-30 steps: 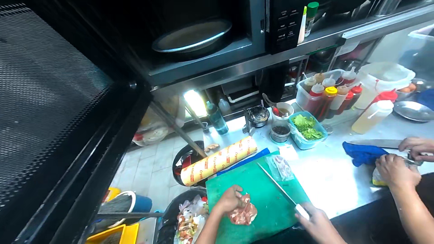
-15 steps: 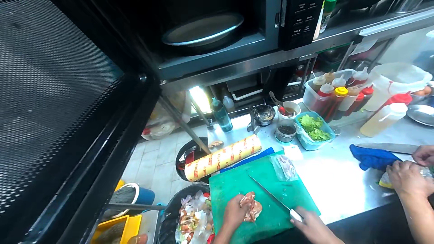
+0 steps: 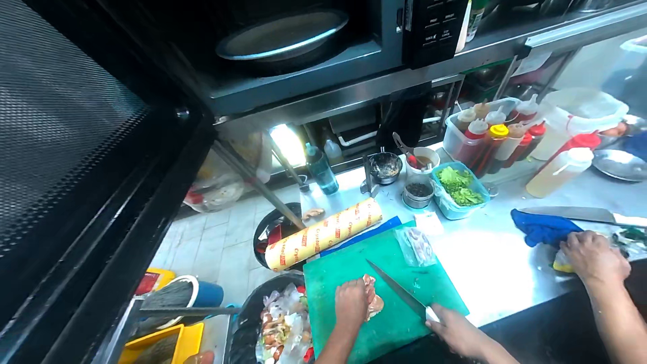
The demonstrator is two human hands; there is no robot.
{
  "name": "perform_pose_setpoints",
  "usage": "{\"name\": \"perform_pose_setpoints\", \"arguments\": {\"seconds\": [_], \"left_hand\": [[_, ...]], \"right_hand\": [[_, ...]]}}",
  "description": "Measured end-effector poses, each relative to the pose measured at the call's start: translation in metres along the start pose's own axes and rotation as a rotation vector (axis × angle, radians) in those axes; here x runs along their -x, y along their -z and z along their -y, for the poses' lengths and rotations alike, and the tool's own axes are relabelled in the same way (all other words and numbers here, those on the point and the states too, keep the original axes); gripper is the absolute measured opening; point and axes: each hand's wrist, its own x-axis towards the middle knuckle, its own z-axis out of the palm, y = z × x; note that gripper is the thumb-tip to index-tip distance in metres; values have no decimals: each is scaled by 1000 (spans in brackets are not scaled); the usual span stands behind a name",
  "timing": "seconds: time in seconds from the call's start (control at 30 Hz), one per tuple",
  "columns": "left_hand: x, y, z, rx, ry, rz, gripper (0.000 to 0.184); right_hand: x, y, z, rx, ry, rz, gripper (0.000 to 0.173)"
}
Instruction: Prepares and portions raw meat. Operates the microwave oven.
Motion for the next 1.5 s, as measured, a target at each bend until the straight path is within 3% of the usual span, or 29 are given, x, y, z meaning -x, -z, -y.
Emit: {"name": "perform_pose_setpoints", "arguments": {"seconds": [0.1, 0.23, 0.4, 0.67, 0.8, 1.17, 1.5], "left_hand": [[-1, -11, -3, -121, -106, -157, 28], [5, 1, -6, -65, -5, -45, 29], [17, 11, -3, 167, 94, -30, 46], [32, -8, 2, 260, -18, -230, 22], [31, -16, -5, 212, -20, -200, 23], [27, -44, -1, 198, -81, -436, 14], [24, -50, 0, 188, -114, -498, 14]], "right_hand": [[7, 3, 8, 67, 15, -65, 47], [22, 9, 34, 133, 121, -180, 46], [28, 14, 68, 246, 171, -122, 47], [25, 10, 75, 329, 139, -74, 44], [22, 5, 66, 418, 105, -83, 41], [30, 17, 78, 589, 76, -104, 38], [28, 20, 79, 663, 49, -111, 34]]}}
